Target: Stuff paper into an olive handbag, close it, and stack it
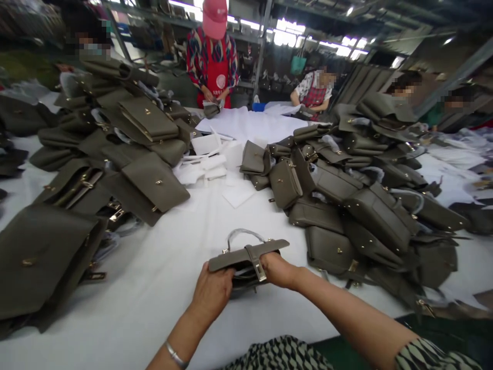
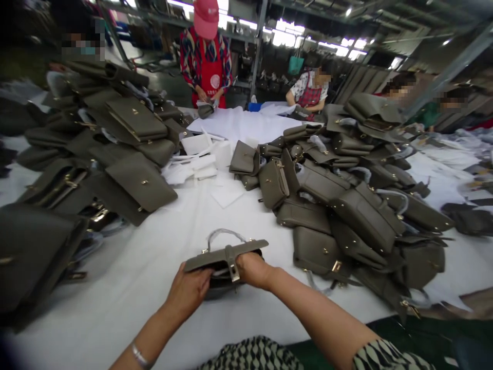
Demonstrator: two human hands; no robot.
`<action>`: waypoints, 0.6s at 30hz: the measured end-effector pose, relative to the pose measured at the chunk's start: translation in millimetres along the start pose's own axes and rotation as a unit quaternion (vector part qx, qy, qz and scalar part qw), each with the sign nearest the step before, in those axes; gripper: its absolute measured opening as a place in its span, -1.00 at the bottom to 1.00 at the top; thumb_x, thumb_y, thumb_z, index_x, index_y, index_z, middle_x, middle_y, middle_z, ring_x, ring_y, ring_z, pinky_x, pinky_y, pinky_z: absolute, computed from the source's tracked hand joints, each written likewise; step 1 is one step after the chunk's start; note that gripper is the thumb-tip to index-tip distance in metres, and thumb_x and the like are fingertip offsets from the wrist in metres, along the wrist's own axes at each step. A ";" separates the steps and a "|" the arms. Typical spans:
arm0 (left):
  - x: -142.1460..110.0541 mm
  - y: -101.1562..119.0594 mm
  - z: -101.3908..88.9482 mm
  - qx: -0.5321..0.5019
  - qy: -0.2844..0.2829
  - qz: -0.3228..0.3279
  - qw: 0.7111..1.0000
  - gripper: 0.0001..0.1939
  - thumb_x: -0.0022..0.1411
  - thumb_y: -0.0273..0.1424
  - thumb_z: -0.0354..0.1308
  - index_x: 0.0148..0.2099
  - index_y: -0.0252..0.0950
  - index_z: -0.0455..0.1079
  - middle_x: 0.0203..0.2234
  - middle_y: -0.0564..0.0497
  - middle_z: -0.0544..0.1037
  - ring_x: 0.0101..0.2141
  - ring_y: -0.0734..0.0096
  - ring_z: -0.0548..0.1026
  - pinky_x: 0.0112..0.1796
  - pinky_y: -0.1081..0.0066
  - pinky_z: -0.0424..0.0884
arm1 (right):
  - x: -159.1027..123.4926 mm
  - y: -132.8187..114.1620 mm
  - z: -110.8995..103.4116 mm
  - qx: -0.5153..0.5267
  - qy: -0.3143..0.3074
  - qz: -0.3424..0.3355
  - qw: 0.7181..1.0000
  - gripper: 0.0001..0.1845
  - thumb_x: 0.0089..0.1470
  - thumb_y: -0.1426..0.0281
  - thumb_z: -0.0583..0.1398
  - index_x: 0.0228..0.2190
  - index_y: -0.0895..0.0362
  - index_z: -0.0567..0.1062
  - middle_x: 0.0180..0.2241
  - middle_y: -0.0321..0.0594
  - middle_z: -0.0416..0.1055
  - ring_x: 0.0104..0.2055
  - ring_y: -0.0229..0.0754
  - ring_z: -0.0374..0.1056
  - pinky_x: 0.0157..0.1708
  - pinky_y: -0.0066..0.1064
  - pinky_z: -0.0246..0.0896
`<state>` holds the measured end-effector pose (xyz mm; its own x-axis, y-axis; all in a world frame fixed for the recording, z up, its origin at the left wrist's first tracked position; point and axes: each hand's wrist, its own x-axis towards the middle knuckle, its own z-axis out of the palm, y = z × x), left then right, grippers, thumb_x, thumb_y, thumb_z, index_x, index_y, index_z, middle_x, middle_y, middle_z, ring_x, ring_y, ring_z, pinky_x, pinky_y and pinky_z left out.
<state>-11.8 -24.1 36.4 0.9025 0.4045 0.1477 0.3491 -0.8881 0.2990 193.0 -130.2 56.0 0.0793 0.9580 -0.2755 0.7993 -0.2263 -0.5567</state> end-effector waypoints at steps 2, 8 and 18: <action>8.1 8.9 -5.3 0.042 -0.032 -0.005 0.999 -0.74 0.19 -0.57 -0.03 -0.19 -0.27 0.47 -0.22 -0.12 0.52 -0.14 0.08 0.45 -0.08 0.06 0.33 | -14.8 14.4 -10.4 -0.008 0.044 0.031 0.999 -0.60 0.06 0.53 0.04 -0.09 0.08 0.47 -0.07 -0.16 0.44 -0.01 -0.10 0.30 0.01 -0.29 0.20; 33.8 33.9 2.0 0.081 -0.068 0.029 0.994 -0.73 0.19 -0.57 -0.09 -0.29 -0.27 0.44 -0.38 -0.12 0.52 -0.28 0.08 0.49 -0.16 0.08 0.38 | -40.7 45.8 -4.8 -0.010 0.097 0.069 0.993 -0.69 0.10 0.45 0.07 -0.14 0.11 0.51 -0.03 -0.08 0.37 0.04 -0.07 0.25 0.03 -0.29 0.19; 61.0 52.3 37.2 -0.002 -0.064 0.137 0.989 -0.60 0.26 -0.50 -0.15 0.08 -0.23 0.34 -0.21 -0.12 0.57 -0.22 0.20 0.55 -0.18 0.24 0.50 | -49.1 43.2 1.1 -0.021 0.102 0.084 0.991 -0.64 -0.02 0.49 0.08 -0.16 0.14 0.49 -0.04 -0.07 0.36 -0.05 -0.07 0.32 -0.10 -0.36 0.25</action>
<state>70.9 -54.0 26.0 0.9875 0.1182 0.1039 0.0865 -0.9594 0.2684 222.9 -187.2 44.5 0.3282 0.9244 -0.1945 0.7890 -0.3815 -0.4816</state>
